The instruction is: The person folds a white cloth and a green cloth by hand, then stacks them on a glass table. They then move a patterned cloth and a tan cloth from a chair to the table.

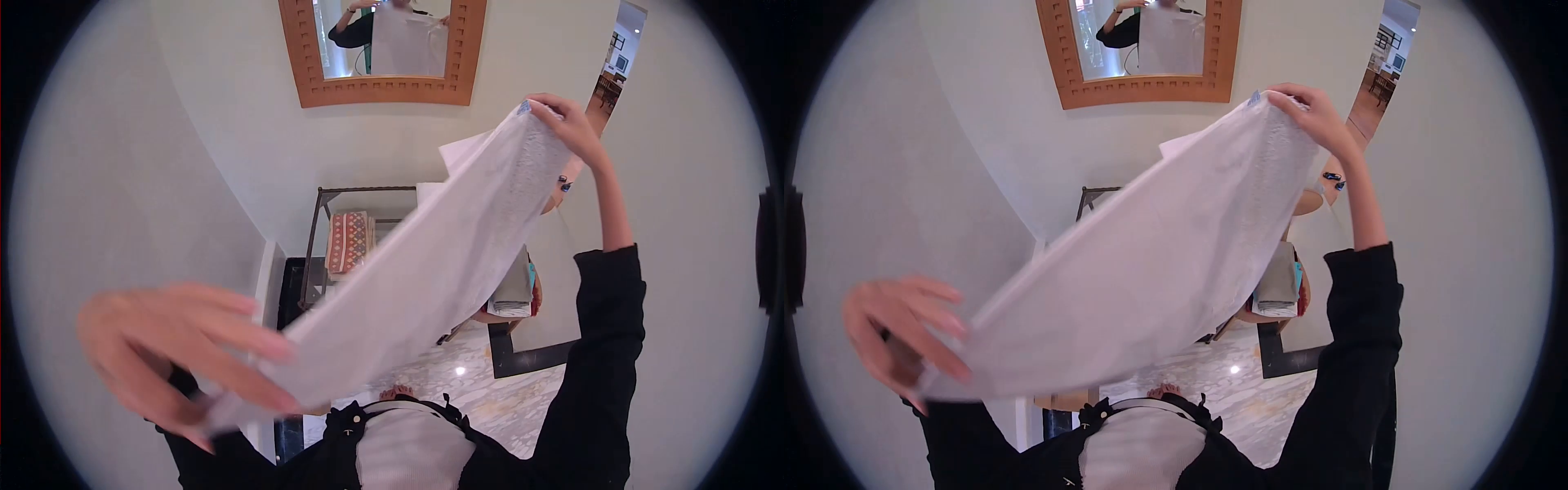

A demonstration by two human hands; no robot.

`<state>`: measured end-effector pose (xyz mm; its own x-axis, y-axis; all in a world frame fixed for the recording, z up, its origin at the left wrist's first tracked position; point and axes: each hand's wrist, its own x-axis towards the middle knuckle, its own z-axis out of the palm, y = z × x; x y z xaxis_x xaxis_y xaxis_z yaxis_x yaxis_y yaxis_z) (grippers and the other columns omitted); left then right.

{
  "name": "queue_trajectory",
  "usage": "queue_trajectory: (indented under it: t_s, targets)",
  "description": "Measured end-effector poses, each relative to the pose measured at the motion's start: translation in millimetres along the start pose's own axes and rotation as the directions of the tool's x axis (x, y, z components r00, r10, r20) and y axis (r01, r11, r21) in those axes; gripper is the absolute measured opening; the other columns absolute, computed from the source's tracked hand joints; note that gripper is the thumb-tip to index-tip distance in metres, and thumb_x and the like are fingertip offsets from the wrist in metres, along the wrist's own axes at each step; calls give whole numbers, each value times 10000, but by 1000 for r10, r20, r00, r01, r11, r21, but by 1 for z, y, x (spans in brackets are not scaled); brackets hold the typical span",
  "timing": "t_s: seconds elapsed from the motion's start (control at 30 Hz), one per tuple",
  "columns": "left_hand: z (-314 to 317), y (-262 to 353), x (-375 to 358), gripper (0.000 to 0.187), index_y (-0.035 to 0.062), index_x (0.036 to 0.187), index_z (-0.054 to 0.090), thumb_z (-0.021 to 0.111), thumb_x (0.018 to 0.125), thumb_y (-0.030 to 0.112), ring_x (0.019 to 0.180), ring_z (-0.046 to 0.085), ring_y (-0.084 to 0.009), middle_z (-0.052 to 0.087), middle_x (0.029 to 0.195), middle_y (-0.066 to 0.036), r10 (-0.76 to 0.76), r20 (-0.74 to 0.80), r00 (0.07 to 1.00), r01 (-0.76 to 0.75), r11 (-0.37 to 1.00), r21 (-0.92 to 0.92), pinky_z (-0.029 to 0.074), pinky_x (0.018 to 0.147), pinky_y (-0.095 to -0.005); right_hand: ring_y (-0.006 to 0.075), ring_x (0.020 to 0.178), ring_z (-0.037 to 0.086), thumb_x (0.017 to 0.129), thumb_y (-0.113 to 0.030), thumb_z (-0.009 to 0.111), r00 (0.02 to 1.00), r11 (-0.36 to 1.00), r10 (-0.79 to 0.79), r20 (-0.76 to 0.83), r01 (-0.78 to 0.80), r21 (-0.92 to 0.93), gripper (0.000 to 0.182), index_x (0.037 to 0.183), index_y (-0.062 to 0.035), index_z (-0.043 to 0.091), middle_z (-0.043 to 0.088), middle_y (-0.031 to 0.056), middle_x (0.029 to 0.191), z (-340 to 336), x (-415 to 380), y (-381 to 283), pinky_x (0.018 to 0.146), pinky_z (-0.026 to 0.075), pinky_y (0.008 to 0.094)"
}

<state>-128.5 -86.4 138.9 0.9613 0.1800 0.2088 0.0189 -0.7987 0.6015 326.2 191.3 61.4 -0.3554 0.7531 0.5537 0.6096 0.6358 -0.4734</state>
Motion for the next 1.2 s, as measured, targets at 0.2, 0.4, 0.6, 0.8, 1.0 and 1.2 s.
queue_trajectory:
  t_s: [0.2,0.4,0.6,0.8,1.0,1.2]
  targets:
    - [51,-8,61,218,19,987,616,699,788,-16,1289,431,-416,524,1250,-197,-10,145,989,33,986,-161,193,1145,-555,176,960,612,955,-214,565,995,997,-64,-78,61,-38,248,1096,-45,680,698,68,1034,39,22,16,917,442,332]
    - [88,-5,71,233,8,1013,610,679,791,-13,1274,437,-381,458,1227,-153,-145,-83,986,139,988,-74,292,1094,-521,221,969,635,927,-267,621,992,1000,-14,-128,11,-22,292,1079,-26,686,701,104,1032,47,20,31,895,463,341]
    - [71,-3,50,224,45,950,607,728,762,42,994,565,-259,556,959,-84,-298,-33,954,294,909,295,395,770,-386,142,992,589,964,-228,567,997,998,14,-81,-9,59,255,1107,-51,681,684,38,1048,29,4,66,922,440,304]
    - [51,-5,14,218,29,812,545,745,727,50,762,513,-264,523,781,-86,-452,-431,781,622,622,475,363,677,-360,113,1025,566,969,-246,573,988,971,118,101,-137,198,258,1109,-56,675,642,3,1076,-7,-34,46,920,436,277]
    - [29,-33,-20,216,-20,764,488,701,730,-1,743,465,-281,480,758,-120,-417,-678,606,787,438,435,386,683,-356,95,954,574,948,-214,601,946,955,166,279,-225,194,223,1108,-83,685,655,-6,1057,-32,-60,7,809,483,262]
    - [17,-60,-43,188,-19,797,492,675,755,-11,761,467,-267,492,800,-97,-332,-739,587,805,333,490,387,705,-352,83,896,544,931,-163,610,929,967,176,325,-224,117,187,1088,-97,688,652,-30,1044,-31,-77,-14,704,458,247]
